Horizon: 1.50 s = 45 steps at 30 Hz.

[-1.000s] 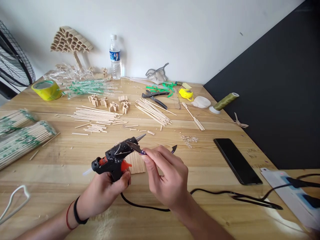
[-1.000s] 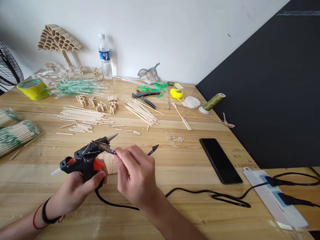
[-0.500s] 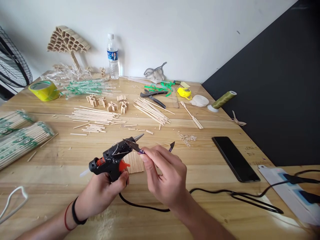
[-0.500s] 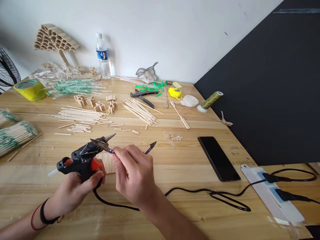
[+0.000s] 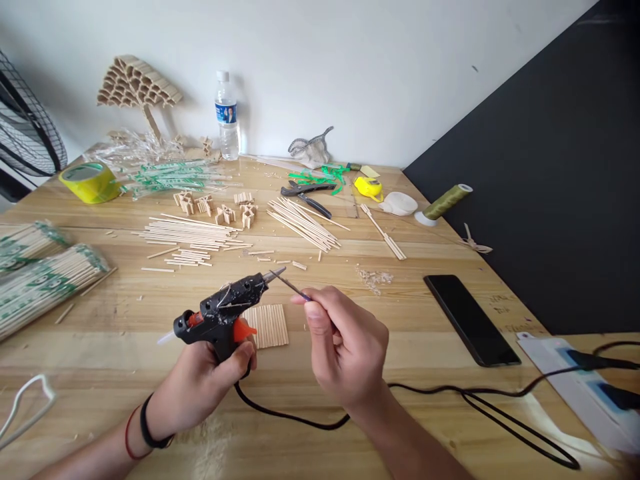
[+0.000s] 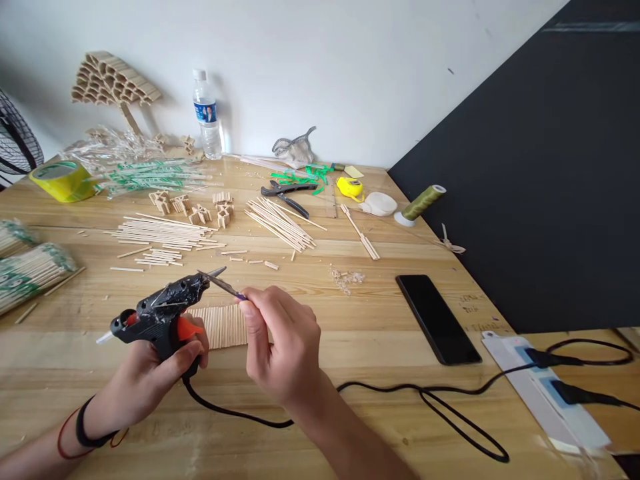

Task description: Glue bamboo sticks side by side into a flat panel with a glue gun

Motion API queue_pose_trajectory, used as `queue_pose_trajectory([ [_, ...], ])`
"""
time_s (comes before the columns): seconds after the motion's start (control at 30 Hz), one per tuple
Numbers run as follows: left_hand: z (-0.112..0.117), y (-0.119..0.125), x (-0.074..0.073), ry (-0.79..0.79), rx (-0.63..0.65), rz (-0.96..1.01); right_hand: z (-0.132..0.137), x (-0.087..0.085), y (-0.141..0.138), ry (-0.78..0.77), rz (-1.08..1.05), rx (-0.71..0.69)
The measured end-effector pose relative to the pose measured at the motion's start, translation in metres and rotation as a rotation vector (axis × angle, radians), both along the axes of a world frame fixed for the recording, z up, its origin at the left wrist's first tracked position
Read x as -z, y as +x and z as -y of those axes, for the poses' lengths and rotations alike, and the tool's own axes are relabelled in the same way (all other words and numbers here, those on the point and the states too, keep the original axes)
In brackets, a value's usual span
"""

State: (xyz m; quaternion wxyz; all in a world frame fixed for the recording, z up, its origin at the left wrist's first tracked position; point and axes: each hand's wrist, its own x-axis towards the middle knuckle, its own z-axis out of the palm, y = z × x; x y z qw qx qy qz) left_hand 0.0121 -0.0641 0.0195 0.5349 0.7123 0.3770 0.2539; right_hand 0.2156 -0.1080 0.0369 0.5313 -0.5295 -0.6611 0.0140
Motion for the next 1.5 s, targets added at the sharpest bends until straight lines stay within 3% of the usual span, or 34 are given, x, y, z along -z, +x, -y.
queue_pose_trajectory([
  [0.53,0.002,-0.002,0.001,0.015,0.039,-0.073,0.0,0.0,-0.006,-0.002,0.068,-0.04],
  [0.67,0.002,-0.002,0.003,0.088,0.05,-0.082,0.001,-0.002,-0.008,-0.008,0.046,-0.055],
  [0.83,0.001,-0.002,0.004,0.29,-0.075,-0.14,0.002,-0.003,-0.01,0.004,0.019,-0.078],
  [0.97,0.002,-0.003,0.008,0.351,-0.12,-0.15,0.003,-0.003,-0.01,0.028,0.004,-0.116],
  [1.23,0.001,-0.003,0.009,0.277,-0.136,-0.171,-0.001,-0.002,-0.009,0.027,0.05,-0.003],
  [1.5,-0.002,0.0,-0.002,-0.019,-0.056,-0.009,-0.005,-0.003,0.0,0.008,-0.023,0.097],
])
